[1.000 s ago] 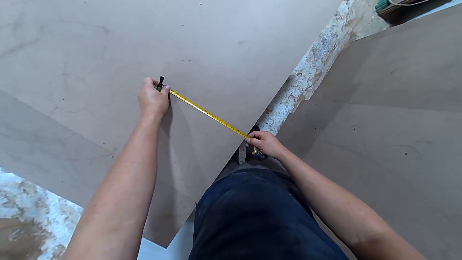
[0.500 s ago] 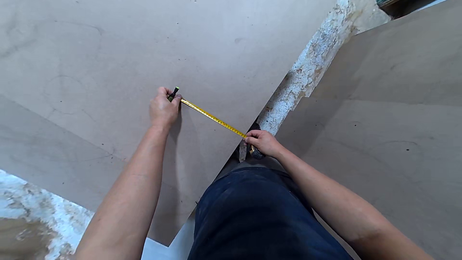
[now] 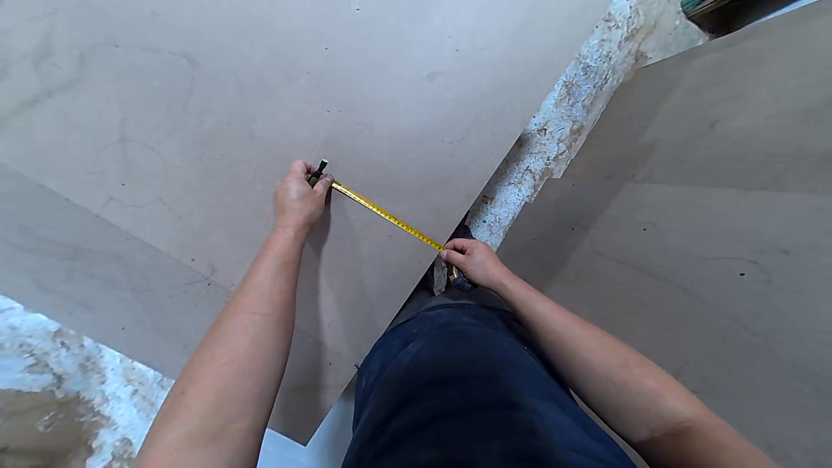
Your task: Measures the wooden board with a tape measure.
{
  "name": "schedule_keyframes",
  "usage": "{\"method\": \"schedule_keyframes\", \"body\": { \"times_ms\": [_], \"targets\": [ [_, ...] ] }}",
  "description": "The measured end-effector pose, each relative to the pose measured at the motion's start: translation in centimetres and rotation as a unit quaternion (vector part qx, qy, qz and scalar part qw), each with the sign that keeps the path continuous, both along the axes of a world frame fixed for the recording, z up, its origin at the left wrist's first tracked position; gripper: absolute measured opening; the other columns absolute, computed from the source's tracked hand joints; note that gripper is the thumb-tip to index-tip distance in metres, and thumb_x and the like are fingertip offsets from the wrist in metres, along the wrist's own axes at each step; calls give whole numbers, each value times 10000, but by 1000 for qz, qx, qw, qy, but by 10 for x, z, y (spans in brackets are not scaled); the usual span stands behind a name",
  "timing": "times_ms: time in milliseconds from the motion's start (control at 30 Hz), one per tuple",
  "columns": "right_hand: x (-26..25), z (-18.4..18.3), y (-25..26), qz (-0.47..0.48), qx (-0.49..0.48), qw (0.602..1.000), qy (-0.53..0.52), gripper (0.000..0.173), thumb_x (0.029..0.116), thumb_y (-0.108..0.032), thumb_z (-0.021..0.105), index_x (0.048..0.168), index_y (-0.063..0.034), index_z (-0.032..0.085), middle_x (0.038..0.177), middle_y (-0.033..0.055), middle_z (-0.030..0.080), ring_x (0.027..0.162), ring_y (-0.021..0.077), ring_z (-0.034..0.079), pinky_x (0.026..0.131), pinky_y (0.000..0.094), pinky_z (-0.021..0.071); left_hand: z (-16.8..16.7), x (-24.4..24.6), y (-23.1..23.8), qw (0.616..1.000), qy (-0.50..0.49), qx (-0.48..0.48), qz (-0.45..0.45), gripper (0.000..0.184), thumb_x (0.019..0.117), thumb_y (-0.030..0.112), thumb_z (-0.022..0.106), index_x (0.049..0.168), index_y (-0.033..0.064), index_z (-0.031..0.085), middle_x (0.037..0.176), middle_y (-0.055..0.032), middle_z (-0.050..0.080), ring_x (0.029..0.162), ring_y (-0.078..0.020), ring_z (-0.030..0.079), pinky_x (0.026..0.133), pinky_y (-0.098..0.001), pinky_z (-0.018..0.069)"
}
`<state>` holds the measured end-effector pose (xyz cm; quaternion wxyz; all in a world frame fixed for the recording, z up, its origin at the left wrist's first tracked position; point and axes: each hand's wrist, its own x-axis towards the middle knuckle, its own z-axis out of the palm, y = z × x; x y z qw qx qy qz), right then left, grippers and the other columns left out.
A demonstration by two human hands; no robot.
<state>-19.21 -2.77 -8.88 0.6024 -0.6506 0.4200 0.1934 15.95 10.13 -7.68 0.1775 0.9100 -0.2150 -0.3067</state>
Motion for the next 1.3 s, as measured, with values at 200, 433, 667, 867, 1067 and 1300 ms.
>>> {"method": "schedule_keyframes", "body": {
  "times_ms": [200,433,667,867,1067,1300],
  "targets": [
    [-1,0,4,-9,-12,1000,3,227,1041,-350,598,1006,-219,780,815,-36,720,760,111,674,730,412,556,-1,3,3,1000,11,-13,-2,382,1011,363,664,1243,64,606,1009,-185,708,930,-370,703,851,-640,540],
    [1,2,10,-21,-10,1000,20,229,1040,-362,605,1023,-228,790,804,-42,718,751,104,669,728,408,552,4,10,21,993,39,-82,78,359,978,381,705,1077,37,676,923,-149,714,820,-285,695,787,-572,562],
    [-2,6,22,-18,-18,1000,15,242,1053,-377,584,1021,-237,779,755,-39,700,646,114,644,618,386,552,32,1,93,893,132,-332,275,766,1102,547,116,918,35,654,998,-95,758,920,-219,737,874,-435,609],
    [-6,-8,40,26,-15,999,28,247,1040,-419,570,1036,-296,784,788,-91,711,703,75,656,686,369,553,32,-4,123,886,173,-279,327,920,1057,660,66,1217,-21,663,844,-143,769,748,-227,764,724,-399,644],
    [-4,-8,55,14,-10,999,29,239,1038,-375,581,1021,-261,789,754,-67,703,659,98,648,647,379,556,10,-3,110,894,59,-306,321,142,944,165,750,976,72,647,745,-26,639,608,-106,572,573,-268,500],
    [-6,-8,68,0,8,999,31,226,1017,-392,600,987,-277,793,758,-87,710,691,79,663,672,358,558,4,-1,90,903,172,-277,279,275,1077,128,468,1211,-13,662,940,-141,759,784,-202,741,749,-355,624]
  ]
}}
